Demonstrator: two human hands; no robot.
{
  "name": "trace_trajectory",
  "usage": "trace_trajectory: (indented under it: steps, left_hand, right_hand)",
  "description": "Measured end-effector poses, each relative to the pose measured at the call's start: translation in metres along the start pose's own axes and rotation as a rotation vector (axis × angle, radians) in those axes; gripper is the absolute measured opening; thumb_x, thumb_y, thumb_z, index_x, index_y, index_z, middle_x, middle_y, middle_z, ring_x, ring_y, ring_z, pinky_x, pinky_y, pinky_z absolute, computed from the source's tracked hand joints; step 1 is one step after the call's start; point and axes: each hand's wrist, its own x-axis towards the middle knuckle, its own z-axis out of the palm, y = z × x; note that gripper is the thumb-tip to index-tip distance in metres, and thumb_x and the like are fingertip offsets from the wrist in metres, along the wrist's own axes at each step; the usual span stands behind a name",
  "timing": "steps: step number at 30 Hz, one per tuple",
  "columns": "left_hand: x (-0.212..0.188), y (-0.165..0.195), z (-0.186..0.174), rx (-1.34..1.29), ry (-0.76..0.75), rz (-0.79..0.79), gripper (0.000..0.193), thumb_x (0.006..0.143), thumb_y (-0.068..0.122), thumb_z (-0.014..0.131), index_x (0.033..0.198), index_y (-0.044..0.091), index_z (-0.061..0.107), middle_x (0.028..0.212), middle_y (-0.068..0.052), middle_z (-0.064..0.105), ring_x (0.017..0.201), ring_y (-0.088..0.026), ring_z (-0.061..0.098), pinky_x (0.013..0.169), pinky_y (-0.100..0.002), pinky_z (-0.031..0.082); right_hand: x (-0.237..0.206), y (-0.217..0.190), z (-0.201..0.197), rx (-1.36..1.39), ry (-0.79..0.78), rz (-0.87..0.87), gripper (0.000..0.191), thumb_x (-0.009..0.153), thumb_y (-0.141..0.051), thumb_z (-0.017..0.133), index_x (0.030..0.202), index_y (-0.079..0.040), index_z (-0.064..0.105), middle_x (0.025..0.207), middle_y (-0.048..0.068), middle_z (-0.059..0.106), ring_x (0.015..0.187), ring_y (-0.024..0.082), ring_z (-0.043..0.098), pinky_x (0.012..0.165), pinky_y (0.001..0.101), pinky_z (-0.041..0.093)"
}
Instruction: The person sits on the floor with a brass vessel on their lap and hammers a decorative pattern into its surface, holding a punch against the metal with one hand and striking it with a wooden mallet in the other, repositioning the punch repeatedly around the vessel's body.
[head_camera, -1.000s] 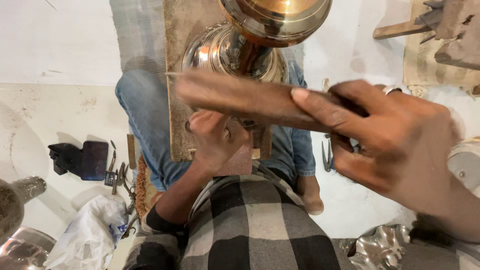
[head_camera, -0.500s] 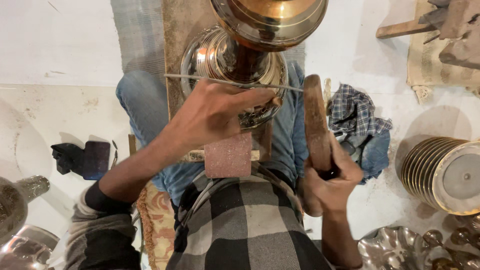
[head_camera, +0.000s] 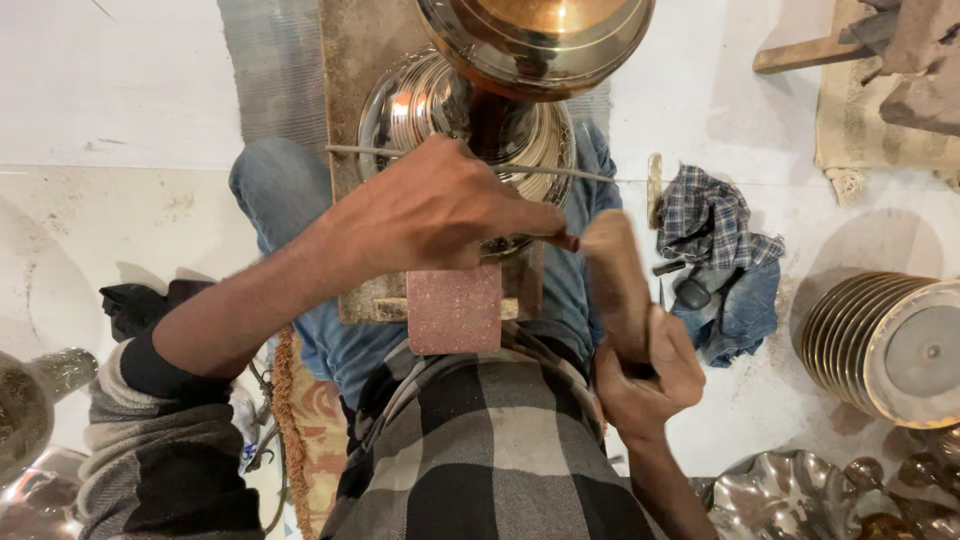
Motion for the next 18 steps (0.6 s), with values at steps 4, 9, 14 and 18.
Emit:
trace_trajectory:
  steps: [4, 9, 14, 18]
  left_hand:
    - [-0.008, 0.008, 0.002, -0.013, -0.012, -0.178, 0.058, 0.090, -0.004, 0.061, 0.135, 0.032, 0.066, 0.090, -0.006, 0.078, 0.038, -0.009, 0.052, 0.031, -0.023, 0.041]
    - [-0.024, 0.018, 0.020, -0.048, 0.419, -0.171, 0.032, 0.097, 0.007, 0.068, 0.128, 0.018, 0.068, 0.102, -0.010, 0.079, 0.067, -0.015, 0.070, 0.046, -0.025, 0.053]
    - [-0.039, 0.021, 0.043, -0.139, 0.574, -0.279, 0.038, 0.083, 0.003, 0.067, 0.120, 0.006, 0.066, 0.097, -0.011, 0.078, 0.069, -0.018, 0.072, 0.057, -0.030, 0.060]
    - [-0.050, 0.034, 0.074, -0.137, 0.788, -0.311, 0.042, 0.087, -0.001, 0.060, 0.129, 0.004, 0.062, 0.106, -0.014, 0.076, 0.076, -0.018, 0.074, 0.064, -0.030, 0.063]
  right_hand:
    - [0.022, 0.009, -0.008, 0.231, -0.035, 0.123, 0.051, 0.080, 0.011, 0.070, 0.130, 0.004, 0.066, 0.097, 0.012, 0.071, 0.074, 0.015, 0.070, 0.061, 0.0249, 0.057]
    - [0.071, 0.004, -0.026, 0.109, -0.234, -0.105, 0.064, 0.075, 0.009, 0.069, 0.139, -0.001, 0.064, 0.119, 0.019, 0.070, 0.090, 0.020, 0.070, 0.078, 0.0305, 0.056]
    - [0.124, -0.023, -0.043, -0.160, -0.454, -0.205, 0.063, 0.072, 0.007, 0.075, 0.134, 0.001, 0.067, 0.110, 0.021, 0.070, 0.085, 0.021, 0.067, 0.074, 0.0316, 0.055]
    - [0.159, -0.043, -0.050, 0.077, -0.524, -0.140, 0.065, 0.073, 0.006, 0.073, 0.135, 0.004, 0.056, 0.100, 0.019, 0.065, 0.075, 0.018, 0.062, 0.062, 0.0322, 0.049]
